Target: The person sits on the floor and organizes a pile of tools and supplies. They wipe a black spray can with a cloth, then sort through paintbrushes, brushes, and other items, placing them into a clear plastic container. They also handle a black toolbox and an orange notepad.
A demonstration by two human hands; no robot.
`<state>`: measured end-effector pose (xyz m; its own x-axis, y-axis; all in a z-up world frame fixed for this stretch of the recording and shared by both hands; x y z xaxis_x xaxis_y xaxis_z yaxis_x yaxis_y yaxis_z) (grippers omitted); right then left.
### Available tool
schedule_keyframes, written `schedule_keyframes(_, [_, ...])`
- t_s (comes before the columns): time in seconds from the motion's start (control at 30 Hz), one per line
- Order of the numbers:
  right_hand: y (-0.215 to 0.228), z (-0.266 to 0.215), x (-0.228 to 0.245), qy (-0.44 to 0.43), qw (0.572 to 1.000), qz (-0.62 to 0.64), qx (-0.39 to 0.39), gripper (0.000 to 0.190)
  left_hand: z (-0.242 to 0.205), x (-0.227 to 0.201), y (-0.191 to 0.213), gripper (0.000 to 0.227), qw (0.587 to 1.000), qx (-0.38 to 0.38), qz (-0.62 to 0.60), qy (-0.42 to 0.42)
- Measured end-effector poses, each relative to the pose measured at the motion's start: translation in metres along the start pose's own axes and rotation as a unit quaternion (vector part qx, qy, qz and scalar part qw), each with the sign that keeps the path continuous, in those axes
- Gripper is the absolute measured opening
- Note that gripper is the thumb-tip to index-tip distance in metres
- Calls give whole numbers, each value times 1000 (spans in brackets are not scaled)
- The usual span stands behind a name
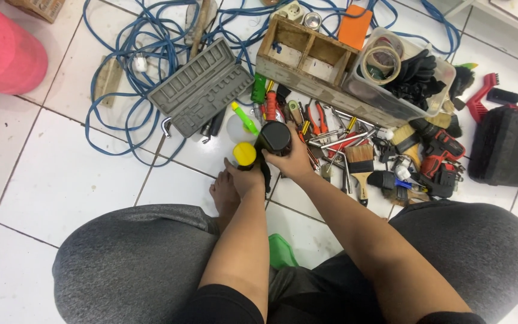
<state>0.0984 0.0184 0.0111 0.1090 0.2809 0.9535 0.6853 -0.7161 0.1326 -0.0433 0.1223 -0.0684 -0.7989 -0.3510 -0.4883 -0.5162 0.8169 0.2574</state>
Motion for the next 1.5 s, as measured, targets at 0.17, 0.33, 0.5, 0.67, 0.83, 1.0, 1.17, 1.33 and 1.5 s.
schedule_keyframes(0.17, [-8, 4, -20, -10, 1000, -8, 16, 73, 12, -4, 10, 76, 1000, -18, -5, -19])
schedule_keyframes(0.33, [-23, 6, -25, -2, 999, -26, 38, 77, 20, 3, 19, 71, 998, -39, -47, -32])
schedule_keyframes(0.5, [-46, 9, 0, 3, 990, -57, 133, 73, -57, -40, 54, 73, 993, -73, -95, -15])
schedule_keyframes(0.67, [-47, 19, -5, 14, 987, -79, 142, 75, -65, -48, 58, 70, 993, -70, -93, -12])
schedule_keyframes(0.83, [-48, 24, -6, 14, 981, -102, 165, 83, -76, -35, 56, 82, 986, -82, -115, 87])
schedule_keyframes(1.0, [-45, 21, -5, -27, 975, -106, 192, 108, -73, -40, 7, 84, 986, 85, -110, 94])
schedule_keyframes(1.17, [-13, 10, -43, -137, 970, -102, 175, 115, -74, -38, -44, 88, 960, 241, -98, 102])
schedule_keyframes(1.33, [39, -30, -81, -318, 942, 5, 112, 105, -63, -39, -78, 100, 936, 329, -98, 72])
schedule_keyframes(1.5, [61, -86, -17, -363, 911, 189, 48, 110, -90, -61, -123, 94, 906, 408, -110, 32])
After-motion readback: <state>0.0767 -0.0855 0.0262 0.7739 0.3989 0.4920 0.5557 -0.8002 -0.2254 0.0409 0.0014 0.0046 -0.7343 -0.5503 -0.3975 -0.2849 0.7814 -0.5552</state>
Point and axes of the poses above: each hand's wrist, its own z-axis towards the middle knuckle, its own y-axis out of the back of the hand, x = y × z, the point moved 8 cm from there along z, towards the middle knuckle, and after that the axes turned 15 degrees about x, right-handed, at the moved point
